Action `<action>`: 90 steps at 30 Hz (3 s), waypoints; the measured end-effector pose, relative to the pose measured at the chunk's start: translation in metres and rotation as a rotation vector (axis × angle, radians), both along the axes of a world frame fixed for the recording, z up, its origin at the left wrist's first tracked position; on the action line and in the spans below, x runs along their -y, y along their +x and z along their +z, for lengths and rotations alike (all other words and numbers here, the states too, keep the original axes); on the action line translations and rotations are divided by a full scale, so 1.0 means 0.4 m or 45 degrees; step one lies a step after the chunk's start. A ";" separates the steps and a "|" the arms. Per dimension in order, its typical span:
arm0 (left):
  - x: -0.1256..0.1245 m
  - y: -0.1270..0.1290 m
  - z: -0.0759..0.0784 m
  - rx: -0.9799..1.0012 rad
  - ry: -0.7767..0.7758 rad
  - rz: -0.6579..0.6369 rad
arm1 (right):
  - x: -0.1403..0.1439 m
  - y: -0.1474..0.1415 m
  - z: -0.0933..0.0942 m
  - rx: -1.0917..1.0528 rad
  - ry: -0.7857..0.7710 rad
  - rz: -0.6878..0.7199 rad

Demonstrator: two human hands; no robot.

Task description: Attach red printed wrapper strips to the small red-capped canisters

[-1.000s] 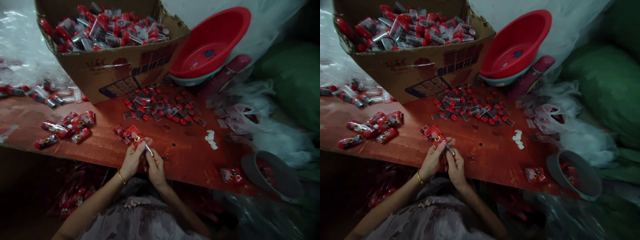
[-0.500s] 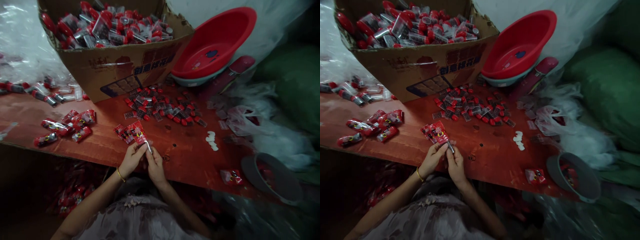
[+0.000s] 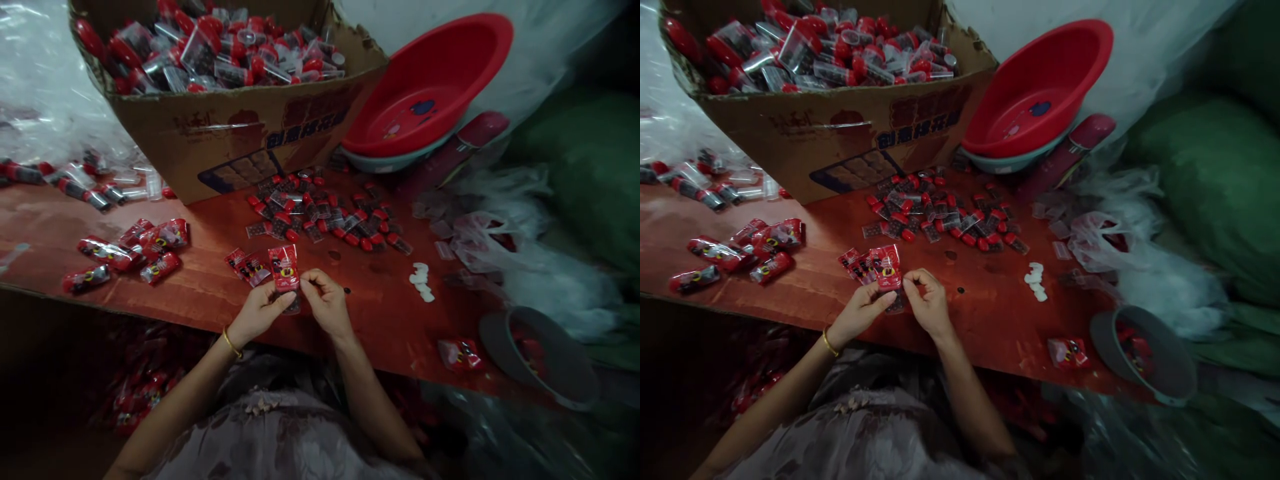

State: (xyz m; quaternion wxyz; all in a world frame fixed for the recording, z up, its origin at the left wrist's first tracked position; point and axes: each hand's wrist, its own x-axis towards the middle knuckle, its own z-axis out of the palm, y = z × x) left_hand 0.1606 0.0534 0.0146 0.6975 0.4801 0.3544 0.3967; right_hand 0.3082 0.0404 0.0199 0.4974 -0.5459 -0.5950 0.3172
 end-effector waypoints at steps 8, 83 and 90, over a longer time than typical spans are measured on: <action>-0.046 0.029 -0.047 -0.455 0.478 -0.074 | 0.014 0.055 -0.073 0.187 0.102 -0.065; -0.063 -0.001 -0.072 -1.239 1.619 0.011 | 0.003 0.074 -0.158 0.424 0.203 0.123; -0.041 -0.006 -0.067 -1.052 1.295 0.164 | -0.009 0.069 -0.165 0.443 0.190 0.121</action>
